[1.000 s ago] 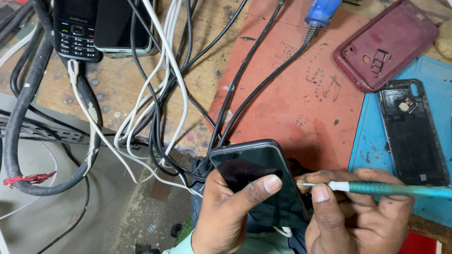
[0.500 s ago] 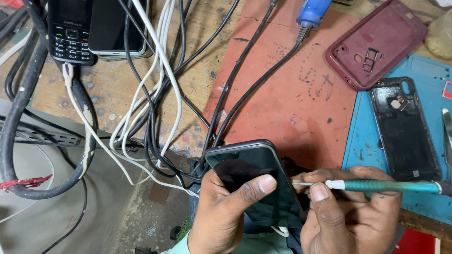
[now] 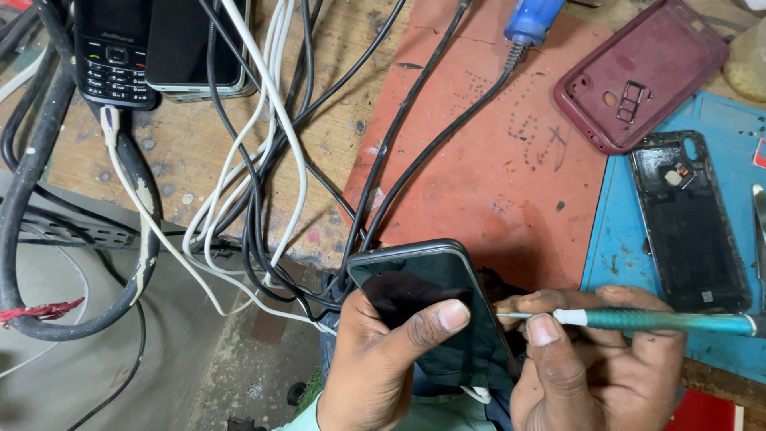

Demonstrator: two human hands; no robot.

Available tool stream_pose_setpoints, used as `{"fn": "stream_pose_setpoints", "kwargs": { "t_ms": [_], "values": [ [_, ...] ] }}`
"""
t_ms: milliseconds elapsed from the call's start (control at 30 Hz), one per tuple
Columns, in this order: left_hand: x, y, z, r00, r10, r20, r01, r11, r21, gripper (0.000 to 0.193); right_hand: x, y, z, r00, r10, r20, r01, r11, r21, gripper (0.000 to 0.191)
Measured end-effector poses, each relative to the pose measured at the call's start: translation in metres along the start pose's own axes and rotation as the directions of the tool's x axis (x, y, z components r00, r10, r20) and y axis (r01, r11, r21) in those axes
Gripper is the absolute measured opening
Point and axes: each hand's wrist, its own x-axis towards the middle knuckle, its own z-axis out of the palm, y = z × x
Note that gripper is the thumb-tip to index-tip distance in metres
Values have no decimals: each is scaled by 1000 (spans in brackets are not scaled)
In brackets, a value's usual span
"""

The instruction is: The person uses a screwdriver to pry and adjust the edges of a disassembled smartphone, then connects a USB cable to test charging. The phone screen lights up and shows a charging indicator. The person continues to pry along the seam with the screwdriver and tweezers while the device remains powered on.

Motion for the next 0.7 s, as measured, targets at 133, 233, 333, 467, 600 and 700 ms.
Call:
{"fn": "stream_pose_setpoints", "kwargs": {
  "t_ms": [133,233,333,467,600,700],
  "values": [
    [0,0,0,1000,-3,-11,3,1000,5,28,0,-1,0,1000,-6,10,6,1000,-8,43],
    [0,0,1,1000,1,-15,-1,1000,-6,28,0,0,-1,1000,-5,14,5,1000,-17,44],
    [0,0,1,999,-38,-21,37,998,-44,27,-1,2,-2,1000,-10,6,10,1000,-26,44],
    [0,0,1,998,-52,-33,50,997,-51,27,-3,4,-3,1000,-26,-2,26,998,-54,44],
    [1,0,1,998,-55,-36,53,997,-49,28,-4,7,-3,999,-47,2,48,998,-49,43],
    [1,0,1,999,-43,-34,41,998,-44,28,-4,7,-4,999,-49,15,49,997,-56,43]
  ]
}}
